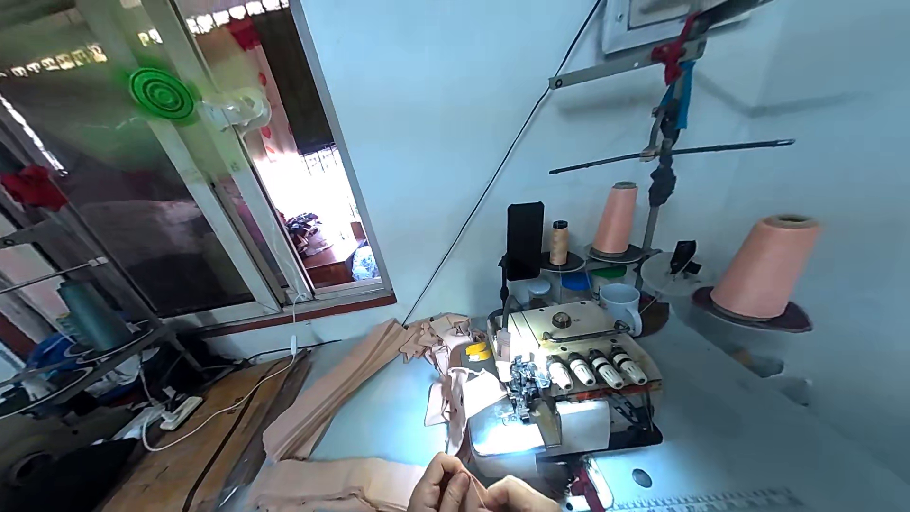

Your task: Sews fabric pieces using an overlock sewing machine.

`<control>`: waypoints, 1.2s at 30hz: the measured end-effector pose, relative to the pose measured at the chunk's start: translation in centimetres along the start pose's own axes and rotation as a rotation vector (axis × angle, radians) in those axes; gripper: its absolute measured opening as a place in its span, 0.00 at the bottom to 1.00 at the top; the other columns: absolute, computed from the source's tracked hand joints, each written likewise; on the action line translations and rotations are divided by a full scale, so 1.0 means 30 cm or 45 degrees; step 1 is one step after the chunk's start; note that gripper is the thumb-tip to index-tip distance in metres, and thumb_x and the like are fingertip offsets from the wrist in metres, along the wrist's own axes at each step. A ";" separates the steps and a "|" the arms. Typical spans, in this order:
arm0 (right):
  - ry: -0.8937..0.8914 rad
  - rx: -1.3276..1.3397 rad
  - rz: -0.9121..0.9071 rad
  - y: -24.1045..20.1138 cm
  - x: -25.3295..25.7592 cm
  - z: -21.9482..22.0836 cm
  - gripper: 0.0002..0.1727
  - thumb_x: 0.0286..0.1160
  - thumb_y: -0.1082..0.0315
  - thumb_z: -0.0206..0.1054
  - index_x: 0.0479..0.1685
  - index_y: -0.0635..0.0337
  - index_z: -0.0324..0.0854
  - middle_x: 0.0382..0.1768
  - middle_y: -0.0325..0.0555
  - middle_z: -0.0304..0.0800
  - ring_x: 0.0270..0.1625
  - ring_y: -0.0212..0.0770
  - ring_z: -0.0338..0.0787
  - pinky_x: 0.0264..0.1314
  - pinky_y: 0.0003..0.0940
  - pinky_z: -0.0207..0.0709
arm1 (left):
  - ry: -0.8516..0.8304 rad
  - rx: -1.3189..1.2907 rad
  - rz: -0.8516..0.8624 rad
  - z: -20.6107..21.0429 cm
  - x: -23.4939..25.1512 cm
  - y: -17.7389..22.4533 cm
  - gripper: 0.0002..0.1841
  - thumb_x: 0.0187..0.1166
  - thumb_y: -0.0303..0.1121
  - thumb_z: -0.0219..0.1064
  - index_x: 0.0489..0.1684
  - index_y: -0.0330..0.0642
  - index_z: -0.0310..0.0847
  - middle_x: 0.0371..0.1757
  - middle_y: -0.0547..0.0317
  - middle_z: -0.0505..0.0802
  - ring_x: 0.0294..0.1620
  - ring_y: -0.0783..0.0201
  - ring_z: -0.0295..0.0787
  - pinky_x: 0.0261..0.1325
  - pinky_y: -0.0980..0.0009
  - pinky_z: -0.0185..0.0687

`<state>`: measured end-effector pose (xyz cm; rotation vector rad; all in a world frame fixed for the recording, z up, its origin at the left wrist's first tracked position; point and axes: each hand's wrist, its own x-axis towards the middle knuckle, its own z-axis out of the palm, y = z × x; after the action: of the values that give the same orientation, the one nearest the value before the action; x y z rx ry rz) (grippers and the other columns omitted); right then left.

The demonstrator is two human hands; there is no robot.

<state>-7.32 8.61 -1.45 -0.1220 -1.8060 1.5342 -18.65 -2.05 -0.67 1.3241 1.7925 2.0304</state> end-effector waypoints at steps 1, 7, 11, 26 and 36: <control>0.040 -0.018 0.006 -0.001 0.011 -0.003 0.07 0.69 0.74 0.75 0.36 0.73 0.88 0.33 0.52 0.91 0.33 0.35 0.90 0.40 0.30 0.87 | -0.007 0.059 -0.007 0.002 0.023 0.009 0.06 0.83 0.21 0.58 0.42 0.35 0.81 0.37 0.65 0.89 0.39 0.78 0.86 0.49 0.77 0.85; 0.362 0.081 0.180 -0.009 0.064 -0.039 0.03 0.68 0.79 0.72 0.35 0.71 0.84 0.27 0.44 0.92 0.28 0.32 0.92 0.37 0.31 0.90 | -0.112 0.411 0.133 0.086 0.180 0.000 0.09 0.81 0.26 0.61 0.39 0.34 0.88 0.39 0.59 0.92 0.43 0.75 0.88 0.54 0.77 0.84; 0.558 0.114 0.251 0.008 0.072 -0.062 0.13 0.68 0.85 0.68 0.49 0.75 0.73 0.30 0.47 0.89 0.25 0.35 0.93 0.32 0.33 0.92 | -0.140 0.461 0.082 0.171 0.239 -0.036 0.08 0.75 0.28 0.68 0.43 0.32 0.88 0.37 0.56 0.94 0.41 0.72 0.91 0.53 0.75 0.86; 0.690 -0.174 0.173 0.056 0.093 -0.096 0.13 0.67 0.79 0.68 0.49 0.74 0.75 0.22 0.39 0.83 0.23 0.24 0.81 0.30 0.21 0.77 | -0.048 1.437 0.269 0.332 0.064 0.043 0.17 0.78 0.24 0.62 0.61 0.38 0.91 0.65 0.45 0.93 0.65 0.44 0.92 0.68 0.47 0.83; 0.677 -0.115 0.342 0.043 0.138 -0.106 0.13 0.72 0.76 0.69 0.51 0.73 0.76 0.15 0.36 0.76 0.15 0.28 0.79 0.20 0.25 0.78 | -0.104 1.039 0.064 0.272 0.137 0.031 0.16 0.78 0.22 0.59 0.56 0.35 0.93 0.59 0.46 0.96 0.66 0.49 0.91 0.74 0.55 0.80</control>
<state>-8.90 13.70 -0.62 -0.7681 -1.4659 1.4223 -15.31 6.22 1.51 1.5826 2.6940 1.2334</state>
